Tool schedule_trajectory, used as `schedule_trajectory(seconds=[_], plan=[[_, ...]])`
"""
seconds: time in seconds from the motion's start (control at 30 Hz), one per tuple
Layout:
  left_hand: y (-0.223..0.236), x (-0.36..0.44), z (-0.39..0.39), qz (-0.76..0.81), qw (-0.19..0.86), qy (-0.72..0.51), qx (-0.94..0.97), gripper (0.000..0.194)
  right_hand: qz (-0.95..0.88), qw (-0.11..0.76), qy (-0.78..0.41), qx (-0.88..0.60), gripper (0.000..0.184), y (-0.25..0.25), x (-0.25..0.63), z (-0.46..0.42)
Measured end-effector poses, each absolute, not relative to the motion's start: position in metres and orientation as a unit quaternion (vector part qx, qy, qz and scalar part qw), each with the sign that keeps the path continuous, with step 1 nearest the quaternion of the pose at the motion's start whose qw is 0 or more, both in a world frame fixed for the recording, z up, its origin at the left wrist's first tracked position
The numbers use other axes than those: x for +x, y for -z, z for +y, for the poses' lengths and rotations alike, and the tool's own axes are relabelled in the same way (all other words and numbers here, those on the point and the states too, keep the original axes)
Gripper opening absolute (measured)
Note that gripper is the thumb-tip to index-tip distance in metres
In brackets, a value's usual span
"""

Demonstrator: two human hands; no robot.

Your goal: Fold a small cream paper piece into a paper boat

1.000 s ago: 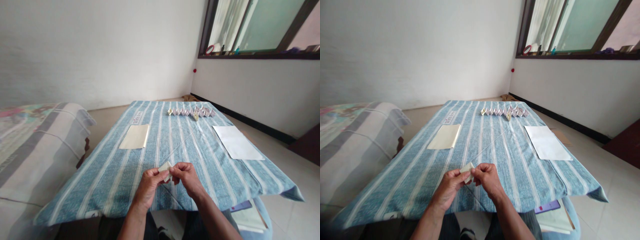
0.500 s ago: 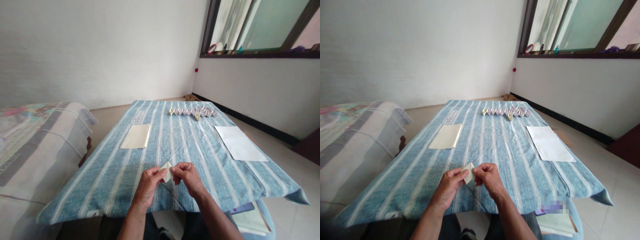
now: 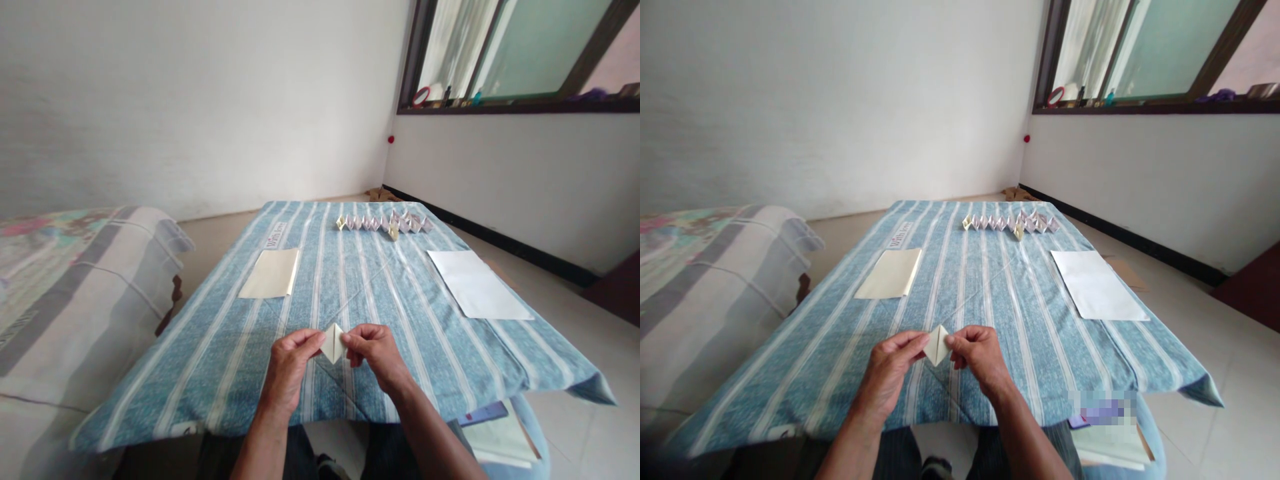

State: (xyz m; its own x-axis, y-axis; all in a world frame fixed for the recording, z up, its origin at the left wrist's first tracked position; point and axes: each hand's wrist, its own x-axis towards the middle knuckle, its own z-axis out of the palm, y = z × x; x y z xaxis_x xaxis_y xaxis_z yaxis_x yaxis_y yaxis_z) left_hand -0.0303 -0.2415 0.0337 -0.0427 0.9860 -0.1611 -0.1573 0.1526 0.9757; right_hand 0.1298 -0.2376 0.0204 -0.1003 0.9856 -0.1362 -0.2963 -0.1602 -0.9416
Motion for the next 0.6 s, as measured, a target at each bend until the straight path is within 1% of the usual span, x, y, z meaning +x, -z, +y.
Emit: schedule_trajectory(seconds=[0.3, 0.6], plan=[[-0.022, -0.028, -0.24, 0.518, 0.547, -0.523, 0.4, 0.023, -0.391, 0.524, -0.612, -0.445, 0.032, -0.02, 0.132, -0.238], [-0.021, -0.026, -0.24, 0.519, 0.548, -0.523, 0.397, 0.021, -0.386, 0.533, -0.609, -0.443, 0.029, -0.018, 0.134, -0.238]])
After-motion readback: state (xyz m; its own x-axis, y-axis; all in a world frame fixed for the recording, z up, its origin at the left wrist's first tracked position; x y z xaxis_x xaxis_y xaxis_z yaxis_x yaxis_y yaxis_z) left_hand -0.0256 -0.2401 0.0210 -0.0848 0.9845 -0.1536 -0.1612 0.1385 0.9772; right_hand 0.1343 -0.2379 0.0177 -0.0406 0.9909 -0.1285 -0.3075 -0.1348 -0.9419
